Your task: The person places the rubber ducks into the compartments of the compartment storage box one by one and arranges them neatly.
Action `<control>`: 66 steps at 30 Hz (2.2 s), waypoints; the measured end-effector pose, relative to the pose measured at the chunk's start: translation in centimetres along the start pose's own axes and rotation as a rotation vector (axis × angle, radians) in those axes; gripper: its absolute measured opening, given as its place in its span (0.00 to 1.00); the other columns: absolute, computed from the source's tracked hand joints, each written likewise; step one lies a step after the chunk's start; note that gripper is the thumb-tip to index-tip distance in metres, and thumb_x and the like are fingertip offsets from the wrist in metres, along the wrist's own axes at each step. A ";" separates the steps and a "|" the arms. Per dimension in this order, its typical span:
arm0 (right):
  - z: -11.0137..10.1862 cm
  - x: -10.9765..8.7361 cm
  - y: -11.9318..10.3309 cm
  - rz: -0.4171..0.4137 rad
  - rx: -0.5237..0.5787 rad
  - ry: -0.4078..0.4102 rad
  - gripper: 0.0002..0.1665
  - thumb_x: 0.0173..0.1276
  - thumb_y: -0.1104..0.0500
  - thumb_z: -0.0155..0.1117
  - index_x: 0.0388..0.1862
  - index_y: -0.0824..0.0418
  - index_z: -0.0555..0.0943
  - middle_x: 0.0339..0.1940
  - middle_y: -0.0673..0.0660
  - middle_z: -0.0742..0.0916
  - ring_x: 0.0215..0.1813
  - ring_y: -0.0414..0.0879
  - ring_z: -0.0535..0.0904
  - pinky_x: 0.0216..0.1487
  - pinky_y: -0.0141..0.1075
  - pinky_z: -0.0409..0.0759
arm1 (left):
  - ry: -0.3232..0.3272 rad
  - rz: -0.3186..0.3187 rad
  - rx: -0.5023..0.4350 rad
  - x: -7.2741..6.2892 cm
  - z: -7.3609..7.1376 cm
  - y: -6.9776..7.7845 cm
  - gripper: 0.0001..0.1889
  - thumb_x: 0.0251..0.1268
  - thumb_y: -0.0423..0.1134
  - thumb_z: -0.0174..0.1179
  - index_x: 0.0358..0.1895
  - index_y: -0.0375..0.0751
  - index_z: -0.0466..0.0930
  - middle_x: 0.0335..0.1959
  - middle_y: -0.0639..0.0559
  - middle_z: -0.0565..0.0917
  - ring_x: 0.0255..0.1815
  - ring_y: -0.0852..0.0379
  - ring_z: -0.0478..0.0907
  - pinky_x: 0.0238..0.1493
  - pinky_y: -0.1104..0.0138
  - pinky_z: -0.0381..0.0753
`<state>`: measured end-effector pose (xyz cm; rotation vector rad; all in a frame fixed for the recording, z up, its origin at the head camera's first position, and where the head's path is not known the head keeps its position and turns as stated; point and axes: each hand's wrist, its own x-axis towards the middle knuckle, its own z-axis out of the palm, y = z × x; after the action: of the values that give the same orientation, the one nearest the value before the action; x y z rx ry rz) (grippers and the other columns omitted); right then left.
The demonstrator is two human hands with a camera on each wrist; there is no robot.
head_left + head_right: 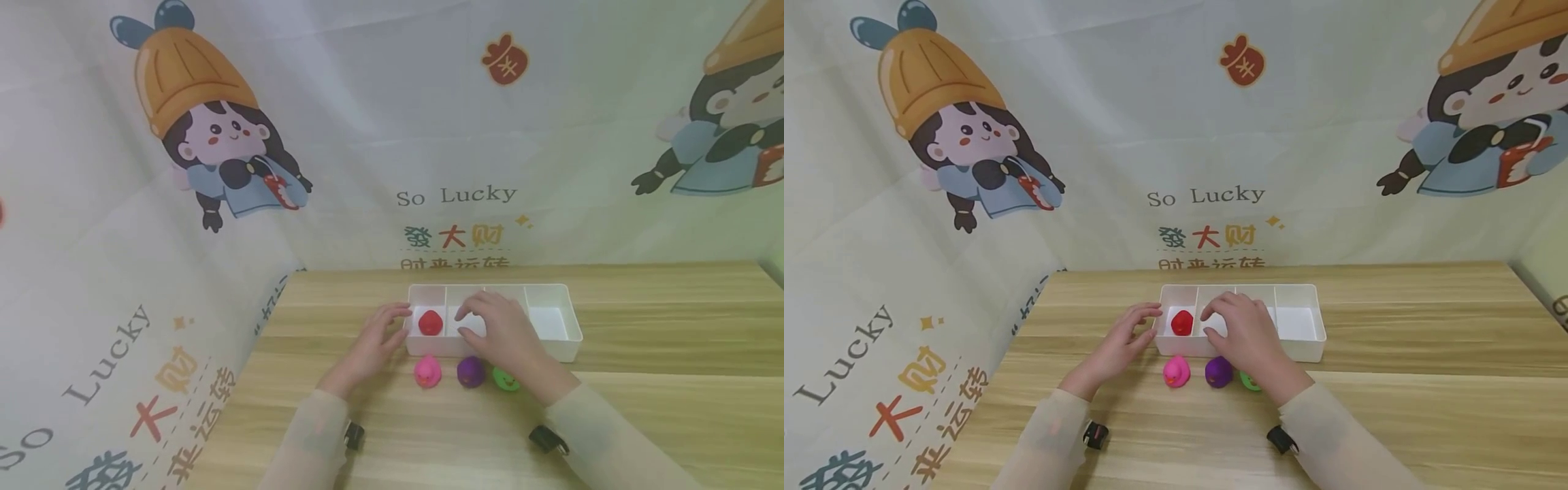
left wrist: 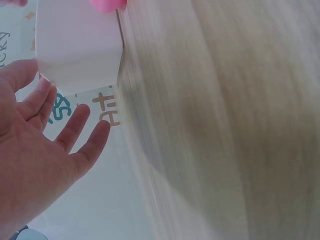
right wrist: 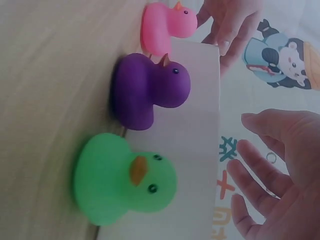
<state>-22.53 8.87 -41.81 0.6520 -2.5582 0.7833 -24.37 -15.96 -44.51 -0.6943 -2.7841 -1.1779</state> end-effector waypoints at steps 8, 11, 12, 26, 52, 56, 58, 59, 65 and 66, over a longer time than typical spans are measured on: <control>-0.8 -2.0 0.6 0.044 0.043 0.021 0.10 0.49 0.56 0.67 0.31 0.47 0.78 0.36 0.41 0.78 0.37 0.40 0.72 0.36 0.34 0.72 | 0.001 0.007 -0.009 0.1 0.1 0.2 0.18 0.63 0.36 0.52 0.56 0.42 0.67 0.62 0.55 0.63 0.56 0.51 0.62 0.56 0.56 0.62; -1.0 -2.7 0.8 0.034 0.060 0.027 0.10 0.49 0.56 0.68 0.32 0.48 0.77 0.36 0.41 0.78 0.37 0.42 0.74 0.37 0.34 0.73 | 0.002 0.012 -0.014 0.1 0.1 0.2 0.18 0.63 0.36 0.52 0.56 0.41 0.67 0.62 0.52 0.63 0.55 0.49 0.63 0.55 0.55 0.63; -1.0 -2.9 0.9 0.033 0.060 0.027 0.11 0.49 0.56 0.68 0.32 0.48 0.77 0.35 0.41 0.78 0.37 0.42 0.74 0.37 0.34 0.73 | 0.001 0.010 -0.014 0.1 0.1 0.2 0.18 0.62 0.36 0.52 0.56 0.42 0.67 0.62 0.53 0.63 0.56 0.50 0.63 0.55 0.56 0.63; -1.9 -4.9 1.5 -0.015 0.033 0.014 0.12 0.48 0.57 0.69 0.33 0.47 0.77 0.38 0.41 0.79 0.36 0.38 0.73 0.38 0.32 0.73 | -0.010 -0.002 -0.035 0.2 0.2 -0.1 0.18 0.63 0.37 0.52 0.57 0.43 0.67 0.62 0.54 0.62 0.56 0.50 0.62 0.55 0.56 0.63; -2.2 -7.8 2.4 0.026 -0.030 -0.078 0.19 0.43 0.51 0.72 0.36 0.47 0.78 0.38 0.41 0.79 0.39 0.39 0.74 0.43 0.37 0.73 | -0.006 -0.007 -0.043 0.1 0.2 0.1 0.19 0.63 0.36 0.52 0.57 0.43 0.67 0.62 0.52 0.62 0.58 0.53 0.61 0.56 0.57 0.63; -2.2 -7.9 2.5 0.022 -0.032 -0.080 0.19 0.42 0.51 0.73 0.36 0.47 0.78 0.39 0.42 0.79 0.41 0.40 0.74 0.44 0.39 0.73 | -0.007 -0.021 -0.040 0.1 0.2 0.2 0.18 0.63 0.36 0.52 0.57 0.44 0.67 0.62 0.57 0.62 0.58 0.53 0.61 0.56 0.57 0.63; -2.2 -8.0 2.6 0.023 -0.031 -0.082 0.20 0.41 0.51 0.73 0.36 0.47 0.77 0.39 0.42 0.79 0.42 0.41 0.74 0.45 0.39 0.73 | -0.004 -0.021 -0.037 0.1 0.1 0.2 0.18 0.62 0.36 0.52 0.56 0.44 0.67 0.61 0.58 0.62 0.57 0.53 0.61 0.56 0.57 0.63; -2.2 -8.0 2.6 0.024 -0.026 -0.084 0.20 0.41 0.51 0.73 0.36 0.47 0.77 0.39 0.42 0.79 0.42 0.41 0.74 0.45 0.39 0.73 | -0.001 -0.019 -0.035 0.1 0.1 0.1 0.18 0.62 0.36 0.52 0.56 0.44 0.67 0.61 0.58 0.62 0.57 0.53 0.62 0.56 0.57 0.63; -2.0 -8.3 2.8 0.041 -0.017 -0.090 0.20 0.41 0.52 0.73 0.35 0.47 0.77 0.39 0.42 0.79 0.44 0.42 0.73 0.46 0.40 0.73 | -0.008 0.005 -0.039 0.3 0.1 -0.1 0.19 0.62 0.36 0.52 0.57 0.44 0.67 0.62 0.55 0.62 0.57 0.53 0.62 0.56 0.56 0.63; -2.0 -8.4 2.9 0.044 -0.022 -0.091 0.20 0.41 0.52 0.73 0.35 0.46 0.77 0.40 0.41 0.79 0.44 0.42 0.73 0.46 0.40 0.73 | -0.013 0.004 -0.041 0.3 0.1 -0.1 0.19 0.62 0.37 0.52 0.57 0.44 0.67 0.62 0.54 0.61 0.57 0.53 0.62 0.56 0.56 0.63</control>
<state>-16.78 14.79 -45.50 0.6406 -2.6683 0.7554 -24.66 -15.85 -44.63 -0.7136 -2.7751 -1.2367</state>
